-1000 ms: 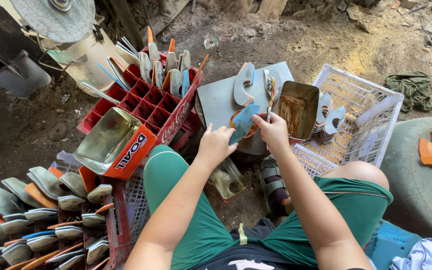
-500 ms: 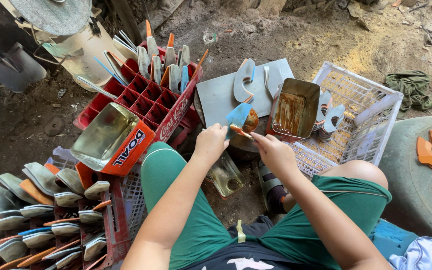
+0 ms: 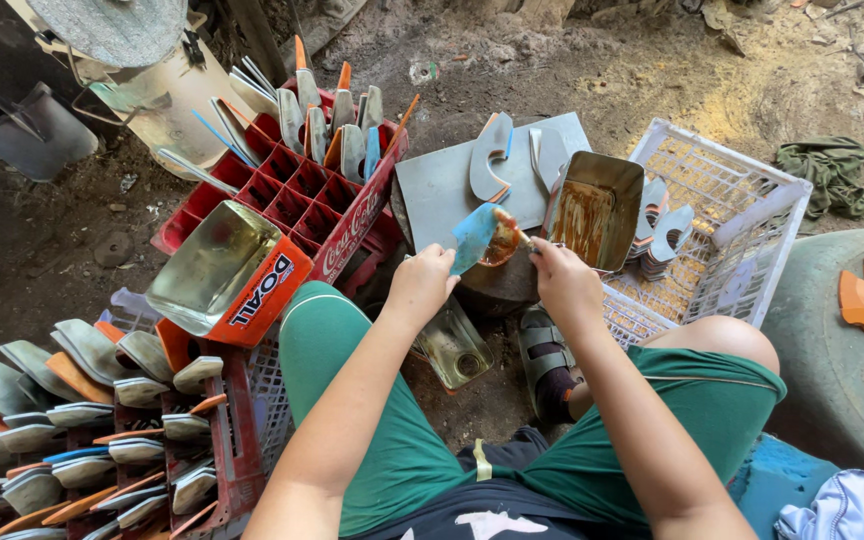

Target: The person sits and uses a brush to apply a brown liquid to curved shoe sole pieces. They dip the brush into a small container, coat each piece, and place it into a red crate. The person handles several pieces one at a time, turning them to cover different surfaces.

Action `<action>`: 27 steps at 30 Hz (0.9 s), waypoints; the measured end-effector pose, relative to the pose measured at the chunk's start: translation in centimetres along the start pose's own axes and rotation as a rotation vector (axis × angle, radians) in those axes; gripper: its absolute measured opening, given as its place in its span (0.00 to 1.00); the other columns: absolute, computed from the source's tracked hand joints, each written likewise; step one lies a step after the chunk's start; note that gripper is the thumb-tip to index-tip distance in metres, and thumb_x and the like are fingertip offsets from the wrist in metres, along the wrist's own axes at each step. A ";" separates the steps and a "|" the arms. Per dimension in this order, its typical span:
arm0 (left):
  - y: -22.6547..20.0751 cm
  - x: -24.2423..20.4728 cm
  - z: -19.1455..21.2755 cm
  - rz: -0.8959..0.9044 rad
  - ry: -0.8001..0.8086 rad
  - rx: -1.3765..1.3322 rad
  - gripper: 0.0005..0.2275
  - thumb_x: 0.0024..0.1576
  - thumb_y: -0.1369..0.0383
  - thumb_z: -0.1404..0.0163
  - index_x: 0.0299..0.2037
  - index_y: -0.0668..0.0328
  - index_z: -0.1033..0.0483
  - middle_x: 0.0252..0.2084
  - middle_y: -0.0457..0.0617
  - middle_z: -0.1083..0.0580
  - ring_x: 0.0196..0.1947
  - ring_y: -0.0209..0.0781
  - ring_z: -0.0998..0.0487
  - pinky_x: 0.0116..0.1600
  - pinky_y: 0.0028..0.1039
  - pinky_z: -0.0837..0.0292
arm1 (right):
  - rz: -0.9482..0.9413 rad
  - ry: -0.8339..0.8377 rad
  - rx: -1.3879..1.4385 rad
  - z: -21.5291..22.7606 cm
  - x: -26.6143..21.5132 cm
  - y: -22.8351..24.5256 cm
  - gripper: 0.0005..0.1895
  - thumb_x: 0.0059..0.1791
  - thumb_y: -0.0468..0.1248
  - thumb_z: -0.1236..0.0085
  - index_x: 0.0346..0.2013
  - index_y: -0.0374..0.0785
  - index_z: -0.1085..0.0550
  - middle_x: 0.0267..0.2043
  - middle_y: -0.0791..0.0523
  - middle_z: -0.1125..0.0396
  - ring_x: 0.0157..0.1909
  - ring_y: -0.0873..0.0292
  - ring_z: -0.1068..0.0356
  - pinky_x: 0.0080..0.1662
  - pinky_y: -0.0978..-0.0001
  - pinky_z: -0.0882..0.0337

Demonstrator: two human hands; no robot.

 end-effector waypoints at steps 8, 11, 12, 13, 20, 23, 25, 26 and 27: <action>0.7 0.1 0.3 0.022 -0.016 0.033 0.13 0.49 0.66 0.37 0.40 0.62 0.25 0.36 0.54 0.26 0.35 0.56 0.20 0.40 0.42 0.23 | 0.001 0.078 0.041 -2.5 0.8 1.4 0.11 0.52 0.39 0.43 0.49 0.49 0.23 0.33 0.51 0.28 0.33 0.44 0.26 0.35 0.52 0.26; 0.9 -0.1 0.0 0.046 0.001 0.030 0.13 0.50 0.65 0.37 0.40 0.62 0.25 0.36 0.54 0.26 0.35 0.57 0.21 0.41 0.42 0.23 | -0.006 0.068 0.043 -2.8 1.3 1.5 0.10 0.53 0.39 0.44 0.49 0.47 0.23 0.34 0.50 0.28 0.33 0.43 0.26 0.35 0.51 0.27; 1.2 -0.1 0.0 0.071 0.024 0.034 0.13 0.50 0.65 0.37 0.40 0.62 0.25 0.37 0.54 0.26 0.35 0.57 0.21 0.41 0.42 0.23 | 0.032 0.117 0.059 -3.0 1.6 1.9 0.10 0.53 0.39 0.44 0.49 0.46 0.23 0.33 0.49 0.28 0.32 0.43 0.26 0.35 0.51 0.27; 1.5 0.0 0.1 0.099 0.045 0.039 0.13 0.50 0.65 0.37 0.40 0.62 0.25 0.37 0.54 0.26 0.35 0.57 0.21 0.40 0.42 0.23 | 0.071 0.166 0.076 -3.3 1.9 2.3 0.11 0.52 0.39 0.44 0.48 0.45 0.22 0.33 0.49 0.28 0.32 0.43 0.26 0.34 0.51 0.27; 1.3 -0.3 0.2 0.063 -0.015 0.011 0.13 0.50 0.66 0.38 0.40 0.62 0.24 0.38 0.54 0.26 0.39 0.55 0.21 0.43 0.42 0.23 | 0.036 0.196 0.089 -3.6 2.8 3.4 0.09 0.53 0.38 0.45 0.45 0.44 0.22 0.33 0.48 0.27 0.33 0.43 0.25 0.35 0.51 0.27; 1.5 0.0 0.1 0.090 0.029 0.013 0.12 0.51 0.66 0.38 0.40 0.62 0.24 0.39 0.54 0.25 0.40 0.55 0.21 0.44 0.41 0.24 | 0.084 0.209 0.066 -3.5 3.4 3.4 0.10 0.51 0.40 0.44 0.45 0.43 0.22 0.31 0.48 0.27 0.32 0.41 0.26 0.34 0.49 0.27; 1.2 -0.1 0.1 0.024 -0.047 0.014 0.12 0.50 0.67 0.38 0.39 0.63 0.25 0.38 0.54 0.25 0.41 0.54 0.21 0.44 0.41 0.23 | 0.024 0.175 0.064 -3.5 3.6 2.8 0.08 0.52 0.41 0.45 0.43 0.43 0.22 0.32 0.49 0.26 0.33 0.42 0.25 0.35 0.48 0.27; 1.3 -0.2 0.0 0.035 -0.041 0.011 0.12 0.50 0.67 0.38 0.40 0.62 0.24 0.38 0.54 0.26 0.41 0.54 0.21 0.43 0.41 0.23 | 0.035 0.229 0.027 -3.8 3.6 2.6 0.08 0.52 0.39 0.46 0.43 0.45 0.22 0.32 0.49 0.26 0.33 0.43 0.25 0.35 0.49 0.27; 1.4 -0.1 -0.1 0.042 -0.033 0.008 0.13 0.50 0.67 0.38 0.41 0.62 0.24 0.38 0.54 0.26 0.40 0.54 0.21 0.43 0.41 0.24 | 0.041 0.279 -0.010 -4.1 3.5 2.4 0.09 0.52 0.38 0.47 0.44 0.46 0.21 0.32 0.49 0.26 0.33 0.44 0.24 0.36 0.50 0.26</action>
Point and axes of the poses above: each hand's wrist, its own x-axis towards the middle knuckle, its own z-axis out of the back of the hand, y = z × x, the point moved 4 cm from there along x, towards the middle knuckle
